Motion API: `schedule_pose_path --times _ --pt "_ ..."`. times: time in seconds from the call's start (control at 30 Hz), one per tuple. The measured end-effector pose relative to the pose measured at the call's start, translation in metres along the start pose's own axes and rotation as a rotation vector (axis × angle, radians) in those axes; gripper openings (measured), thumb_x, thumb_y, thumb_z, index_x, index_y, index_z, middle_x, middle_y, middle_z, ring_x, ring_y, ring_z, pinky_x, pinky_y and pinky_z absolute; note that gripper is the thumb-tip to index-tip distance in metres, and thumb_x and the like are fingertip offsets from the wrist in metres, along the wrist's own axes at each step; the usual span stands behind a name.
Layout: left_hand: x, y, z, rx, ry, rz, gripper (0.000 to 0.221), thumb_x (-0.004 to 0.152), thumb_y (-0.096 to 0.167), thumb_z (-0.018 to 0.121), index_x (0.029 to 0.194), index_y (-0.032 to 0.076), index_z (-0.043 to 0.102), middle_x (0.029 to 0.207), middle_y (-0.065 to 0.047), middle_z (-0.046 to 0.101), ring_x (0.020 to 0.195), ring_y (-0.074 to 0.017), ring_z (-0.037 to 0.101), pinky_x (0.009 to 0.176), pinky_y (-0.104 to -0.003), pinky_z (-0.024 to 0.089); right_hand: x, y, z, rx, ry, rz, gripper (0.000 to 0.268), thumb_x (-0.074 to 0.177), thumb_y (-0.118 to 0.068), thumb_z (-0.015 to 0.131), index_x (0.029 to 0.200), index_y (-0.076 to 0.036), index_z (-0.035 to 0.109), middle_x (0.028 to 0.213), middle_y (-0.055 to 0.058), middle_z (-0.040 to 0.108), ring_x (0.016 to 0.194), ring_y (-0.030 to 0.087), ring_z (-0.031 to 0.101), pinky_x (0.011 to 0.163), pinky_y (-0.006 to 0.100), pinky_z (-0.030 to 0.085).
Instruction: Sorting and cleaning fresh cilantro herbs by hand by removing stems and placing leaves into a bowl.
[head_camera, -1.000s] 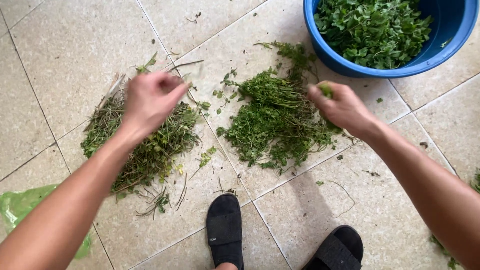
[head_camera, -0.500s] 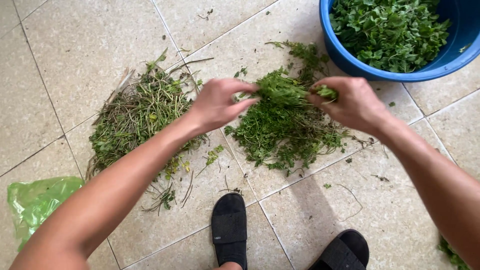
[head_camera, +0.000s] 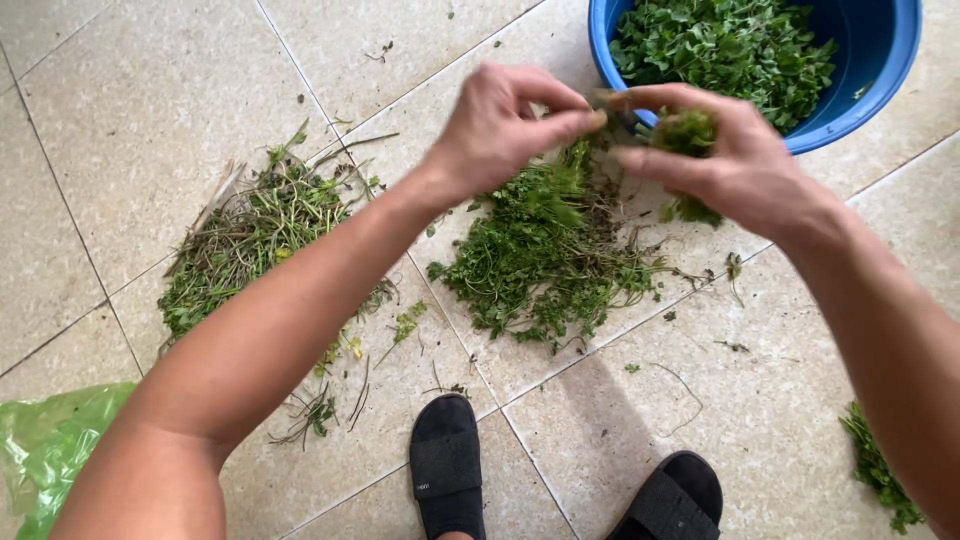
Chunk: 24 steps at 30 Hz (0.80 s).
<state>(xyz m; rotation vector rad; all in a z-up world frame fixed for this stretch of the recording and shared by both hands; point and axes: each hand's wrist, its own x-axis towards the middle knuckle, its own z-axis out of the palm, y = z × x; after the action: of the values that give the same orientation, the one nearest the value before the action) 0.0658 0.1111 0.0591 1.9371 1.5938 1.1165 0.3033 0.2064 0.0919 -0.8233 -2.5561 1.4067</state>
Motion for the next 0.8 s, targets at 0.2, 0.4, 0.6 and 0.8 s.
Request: schedule_pose_path --times 0.2,0.4,0.6,0.8 --pt "0.003 0.016 -0.027 -0.467 0.027 -0.215 0.016 0.093 0.024 0.082 0.095 0.008 0.080 0.085 -0.006 0.078 0.061 -0.0039 0.062 0.051 -0.017 0.049 0.007 0.012 0.032 0.075 -0.069 0.172 0.069 0.089 -0.047 0.068 0.151 -0.021 0.053 0.120 0.010 0.070 0.091 0.024 0.073 0.076 0.048 0.062" --pt "0.002 0.026 -0.053 -0.645 0.089 -0.352 0.018 0.094 0.024 0.079 0.099 0.007 0.080 0.085 -0.005 0.078 0.051 -0.0025 0.057 0.041 -0.016 0.043 0.008 0.024 0.038 0.024 -0.141 0.161 0.053 0.088 -0.051 0.061 0.122 -0.012 0.072 0.111 0.013 0.077 0.091 0.023 0.071 0.079 0.048 0.061" --pt "-0.004 0.029 -0.044 -0.712 0.098 -0.400 0.018 0.092 0.023 0.081 0.099 0.005 0.078 0.084 -0.004 0.076 0.051 -0.0034 0.058 0.040 -0.017 0.043 0.002 0.012 0.034 0.051 0.106 0.057 0.043 0.103 -0.041 0.057 0.130 -0.010 0.071 0.098 0.013 0.069 0.075 0.020 0.061 0.059 0.039 0.050" --pt "-0.008 0.031 -0.012 -0.688 0.068 -0.509 0.019 0.091 0.024 0.081 0.094 0.006 0.079 0.074 -0.002 0.073 0.049 -0.0023 0.056 0.040 -0.016 0.042 0.005 -0.021 0.041 0.235 0.196 -0.115 0.034 0.106 -0.032 0.056 0.124 -0.006 0.068 0.084 0.003 0.069 0.061 0.009 0.059 0.048 0.026 0.050"
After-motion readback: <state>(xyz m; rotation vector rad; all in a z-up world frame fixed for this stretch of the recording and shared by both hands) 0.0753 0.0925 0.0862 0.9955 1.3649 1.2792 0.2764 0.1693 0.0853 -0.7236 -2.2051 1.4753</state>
